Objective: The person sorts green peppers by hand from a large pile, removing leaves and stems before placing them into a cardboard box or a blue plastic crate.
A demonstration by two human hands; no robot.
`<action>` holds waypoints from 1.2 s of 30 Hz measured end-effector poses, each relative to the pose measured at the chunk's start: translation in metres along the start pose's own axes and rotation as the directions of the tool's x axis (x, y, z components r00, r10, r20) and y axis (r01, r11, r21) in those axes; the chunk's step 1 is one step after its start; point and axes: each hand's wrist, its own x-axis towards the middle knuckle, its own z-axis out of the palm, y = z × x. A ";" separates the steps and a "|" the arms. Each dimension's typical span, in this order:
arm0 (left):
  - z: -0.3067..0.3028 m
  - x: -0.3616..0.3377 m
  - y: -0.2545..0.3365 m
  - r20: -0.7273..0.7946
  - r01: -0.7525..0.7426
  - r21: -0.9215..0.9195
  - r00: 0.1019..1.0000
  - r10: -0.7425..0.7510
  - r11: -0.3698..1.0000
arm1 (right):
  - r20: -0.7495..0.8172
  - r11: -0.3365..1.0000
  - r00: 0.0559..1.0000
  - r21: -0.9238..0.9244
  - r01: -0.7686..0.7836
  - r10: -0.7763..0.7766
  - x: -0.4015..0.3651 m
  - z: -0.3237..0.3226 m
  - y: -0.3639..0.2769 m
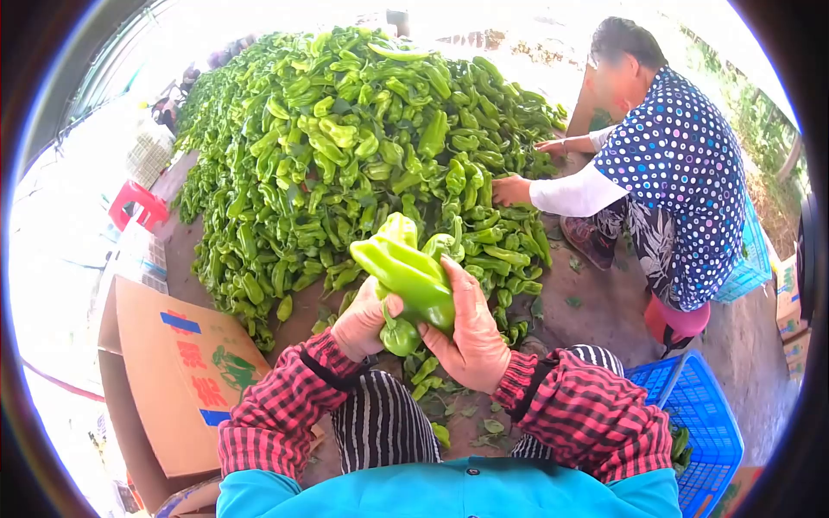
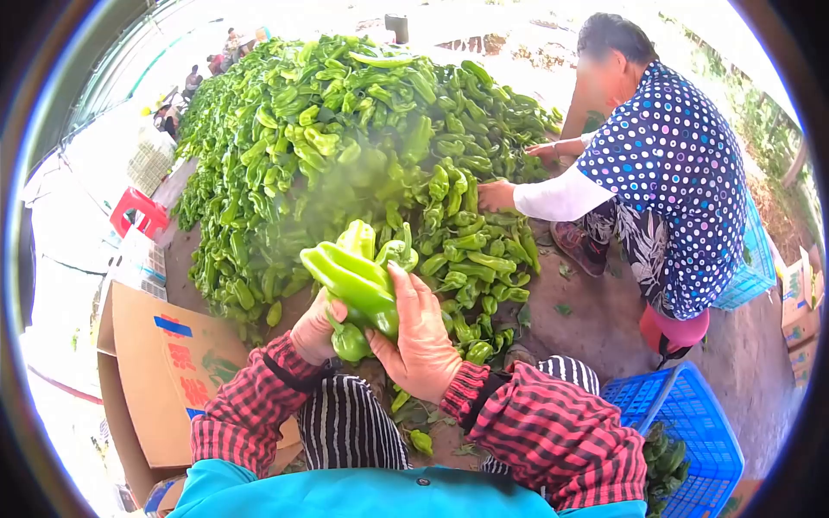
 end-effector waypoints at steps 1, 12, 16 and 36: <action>0.004 -0.003 0.001 -0.011 -0.044 0.047 0.999 0.045 0.998 | 0.035 1.000 0.999 0.004 -0.006 0.006 0.003 -0.002 -0.002; 0.015 -0.021 0.017 -0.140 -0.291 0.257 0.932 0.334 0.921 | 0.092 0.930 0.956 0.274 0.244 -0.278 0.026 -0.027 -0.022; 0.021 -0.026 0.007 -0.109 -0.267 0.193 0.950 0.291 0.944 | 0.111 0.934 0.956 0.274 0.232 -0.270 0.027 -0.028 -0.025; 0.084 -0.241 0.155 -0.551 -0.659 0.298 0.472 0.688 0.691 | 0.136 0.754 0.991 0.650 -0.098 0.011 0.025 -0.010 -0.017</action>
